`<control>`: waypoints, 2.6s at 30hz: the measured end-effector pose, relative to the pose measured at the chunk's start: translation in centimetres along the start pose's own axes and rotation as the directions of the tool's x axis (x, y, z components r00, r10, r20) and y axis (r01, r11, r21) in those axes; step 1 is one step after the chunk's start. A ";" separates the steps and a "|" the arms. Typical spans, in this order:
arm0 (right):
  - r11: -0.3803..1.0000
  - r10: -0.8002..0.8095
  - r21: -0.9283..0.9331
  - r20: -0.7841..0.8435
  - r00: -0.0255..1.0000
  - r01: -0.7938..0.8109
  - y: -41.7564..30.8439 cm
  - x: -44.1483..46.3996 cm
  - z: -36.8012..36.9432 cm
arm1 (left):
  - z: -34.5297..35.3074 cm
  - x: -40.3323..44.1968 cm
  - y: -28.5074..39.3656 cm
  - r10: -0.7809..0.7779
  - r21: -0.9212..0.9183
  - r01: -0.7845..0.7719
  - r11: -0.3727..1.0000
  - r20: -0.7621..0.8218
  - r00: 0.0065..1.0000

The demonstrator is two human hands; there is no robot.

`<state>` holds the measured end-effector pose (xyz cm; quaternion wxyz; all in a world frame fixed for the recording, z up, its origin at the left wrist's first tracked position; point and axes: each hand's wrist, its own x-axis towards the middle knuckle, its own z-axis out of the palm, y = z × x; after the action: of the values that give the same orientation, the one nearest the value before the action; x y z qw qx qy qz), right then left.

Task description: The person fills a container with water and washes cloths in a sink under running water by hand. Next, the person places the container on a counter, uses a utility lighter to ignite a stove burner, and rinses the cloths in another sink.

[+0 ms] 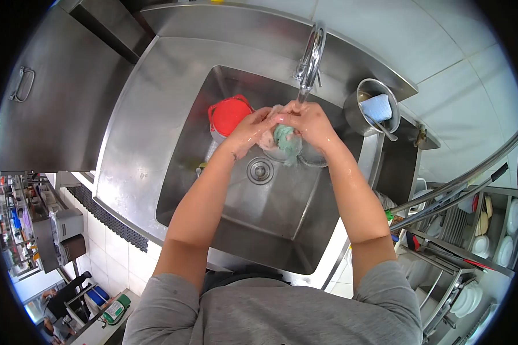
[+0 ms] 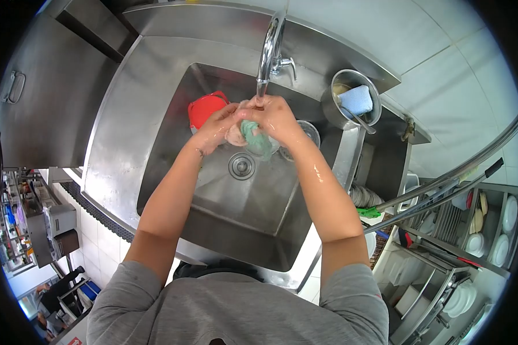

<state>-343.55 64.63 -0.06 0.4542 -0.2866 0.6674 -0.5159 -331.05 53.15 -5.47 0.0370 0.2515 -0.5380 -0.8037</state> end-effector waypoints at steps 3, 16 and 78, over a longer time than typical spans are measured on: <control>0.993 -0.061 0.105 0.064 0.996 0.054 0.6 -0.1 -0.8 | -0.8 0.5 0.6 -0.027 0.185 0.011 0.983 0.085 0.996; 0.990 -0.122 0.051 -0.172 0.978 0.132 2.2 0.9 -2.2 | 1.4 2.1 0.6 0.226 0.555 -0.146 0.819 -0.078 0.971; 0.849 -0.292 -0.527 -0.412 0.863 0.036 9.3 5.4 -9.4 | 5.3 5.2 -6.7 0.535 0.913 -0.311 0.265 0.129 0.835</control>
<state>-353.49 66.85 -10.07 0.1379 -0.3162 0.8410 -0.4167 -336.55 58.69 -11.70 0.1637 0.1570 -0.9248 -0.3055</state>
